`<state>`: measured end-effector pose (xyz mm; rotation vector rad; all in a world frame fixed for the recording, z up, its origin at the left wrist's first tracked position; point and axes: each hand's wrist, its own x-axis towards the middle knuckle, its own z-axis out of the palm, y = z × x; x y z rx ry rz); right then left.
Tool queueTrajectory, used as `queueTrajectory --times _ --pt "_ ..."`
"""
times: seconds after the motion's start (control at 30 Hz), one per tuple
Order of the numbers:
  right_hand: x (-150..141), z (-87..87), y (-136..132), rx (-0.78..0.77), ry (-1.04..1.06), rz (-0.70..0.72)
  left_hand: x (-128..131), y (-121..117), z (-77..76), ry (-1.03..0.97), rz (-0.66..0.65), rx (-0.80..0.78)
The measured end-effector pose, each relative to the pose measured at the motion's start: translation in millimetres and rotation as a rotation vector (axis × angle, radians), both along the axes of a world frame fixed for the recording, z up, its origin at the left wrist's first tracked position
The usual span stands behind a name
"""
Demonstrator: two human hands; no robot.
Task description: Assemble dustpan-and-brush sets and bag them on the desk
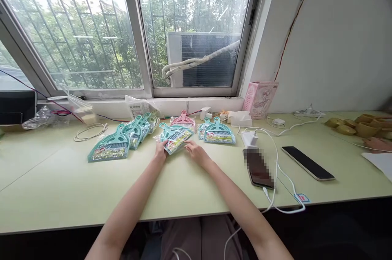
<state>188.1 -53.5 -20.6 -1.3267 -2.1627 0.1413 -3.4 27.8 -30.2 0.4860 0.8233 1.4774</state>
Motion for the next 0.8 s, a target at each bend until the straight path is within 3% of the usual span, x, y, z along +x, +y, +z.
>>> queueTrajectory --times 0.1,0.2,0.4,0.57,0.63,0.8 --pt "3 -1.5 3 -0.056 0.098 -0.095 2 -6 7.8 0.088 0.062 -0.015" --pt "3 0.1 5 -0.053 0.133 -0.189 0 -10 15.6 0.092 0.044 0.020" --pt "11 11.0 0 0.123 0.092 -0.306 12 -19 14.4 0.091 -0.031 0.092" --pt "17 6.4 7 -0.079 0.115 -0.300 29 -25 6.4 0.130 -0.085 0.028" --pt "15 4.2 11 -0.193 0.319 -0.308 31 -23 5.2 0.124 -0.092 0.034" --pt "15 6.1 14 -0.455 1.088 -0.266 28 -23 6.6 0.092 -0.187 0.052"
